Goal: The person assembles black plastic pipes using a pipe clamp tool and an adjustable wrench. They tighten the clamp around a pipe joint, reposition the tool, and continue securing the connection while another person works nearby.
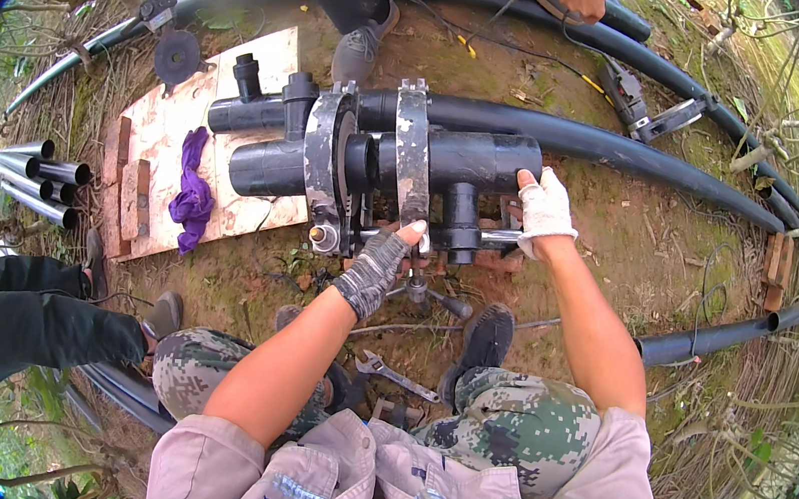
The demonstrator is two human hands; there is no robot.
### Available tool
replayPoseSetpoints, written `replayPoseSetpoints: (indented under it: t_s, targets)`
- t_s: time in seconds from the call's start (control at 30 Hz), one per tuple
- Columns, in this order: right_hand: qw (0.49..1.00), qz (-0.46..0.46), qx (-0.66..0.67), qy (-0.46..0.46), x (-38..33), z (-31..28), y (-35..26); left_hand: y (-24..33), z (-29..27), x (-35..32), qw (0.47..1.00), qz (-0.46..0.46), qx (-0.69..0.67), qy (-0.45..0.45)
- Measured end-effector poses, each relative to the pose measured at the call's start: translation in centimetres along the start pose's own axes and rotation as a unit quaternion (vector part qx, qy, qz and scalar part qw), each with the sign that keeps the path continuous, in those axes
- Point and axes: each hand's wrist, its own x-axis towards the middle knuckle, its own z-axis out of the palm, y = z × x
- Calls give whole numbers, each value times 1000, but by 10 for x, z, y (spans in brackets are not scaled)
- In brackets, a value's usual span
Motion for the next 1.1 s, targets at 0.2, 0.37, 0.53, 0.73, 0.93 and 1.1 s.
replayPoseSetpoints:
  t_s: [0.2, 0.37, 0.53, 0.73, 0.93, 1.1]
  targets:
    - [999, 32, 16, 30, -2, 4, -7, 25, 10, -19, 996, -74, 48, -14]
    - [995, 58, 64, 42, -10, 2, -13, 39, 23, -36, 994, -96, 45, 19]
    - [995, 38, -67, 67, -25, 10, -42, 32, 7, -28, 997, -77, -15, -13]
    - [828, -400, -393, 19, -76, -1, -69, 35, 9, -26, 993, -70, -79, -50]
    - [742, -404, -476, -243, -143, 55, -110, 37, 9, -31, 984, -62, -153, -68]
    - [698, -417, -536, -227, -140, 90, -96, 29, 2, -16, 983, -70, -145, -92]
